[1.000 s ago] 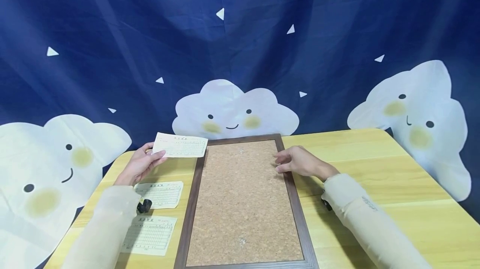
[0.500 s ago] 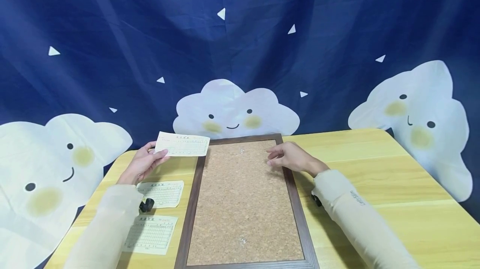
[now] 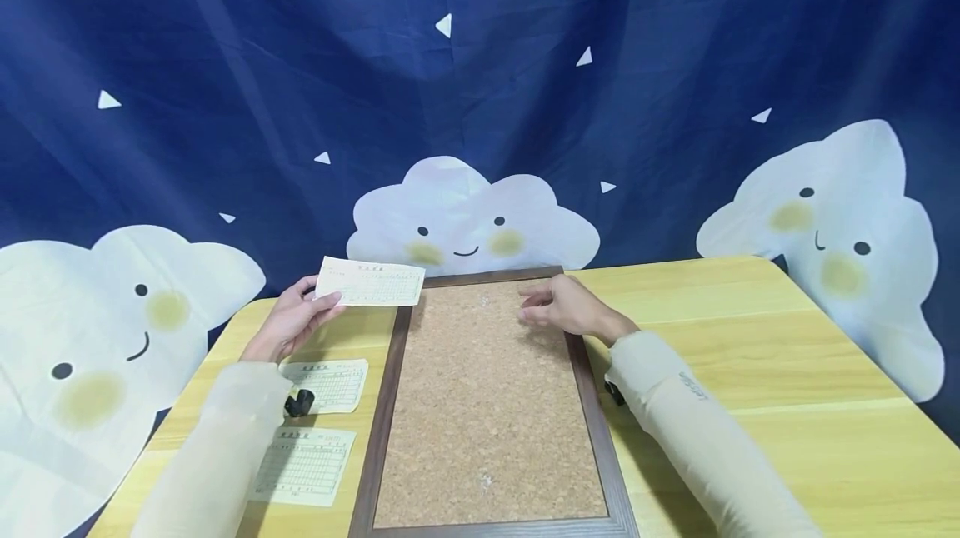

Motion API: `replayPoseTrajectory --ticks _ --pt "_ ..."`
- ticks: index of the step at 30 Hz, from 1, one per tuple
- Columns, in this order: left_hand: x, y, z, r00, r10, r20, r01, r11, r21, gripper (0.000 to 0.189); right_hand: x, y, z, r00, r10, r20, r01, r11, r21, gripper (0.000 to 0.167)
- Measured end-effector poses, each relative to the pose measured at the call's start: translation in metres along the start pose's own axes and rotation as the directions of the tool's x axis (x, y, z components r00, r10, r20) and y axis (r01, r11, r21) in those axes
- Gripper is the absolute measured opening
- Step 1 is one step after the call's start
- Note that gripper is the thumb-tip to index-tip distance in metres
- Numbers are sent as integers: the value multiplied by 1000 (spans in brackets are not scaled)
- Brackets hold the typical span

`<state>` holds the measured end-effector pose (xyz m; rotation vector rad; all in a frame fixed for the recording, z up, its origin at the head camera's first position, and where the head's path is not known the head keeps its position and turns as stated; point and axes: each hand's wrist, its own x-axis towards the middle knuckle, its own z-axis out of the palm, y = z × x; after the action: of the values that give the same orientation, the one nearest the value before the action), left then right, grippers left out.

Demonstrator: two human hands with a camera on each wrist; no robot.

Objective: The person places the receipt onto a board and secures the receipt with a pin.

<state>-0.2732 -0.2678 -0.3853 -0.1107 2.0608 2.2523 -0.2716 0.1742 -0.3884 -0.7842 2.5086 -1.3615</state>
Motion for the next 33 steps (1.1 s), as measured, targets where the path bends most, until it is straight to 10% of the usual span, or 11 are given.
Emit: replayPoseTrajectory --ticks 33 --pt "5 5 19 1000 7 17 -6 1000 -22 56 27 -15 9 996 89 -24 -85 987 138 47"
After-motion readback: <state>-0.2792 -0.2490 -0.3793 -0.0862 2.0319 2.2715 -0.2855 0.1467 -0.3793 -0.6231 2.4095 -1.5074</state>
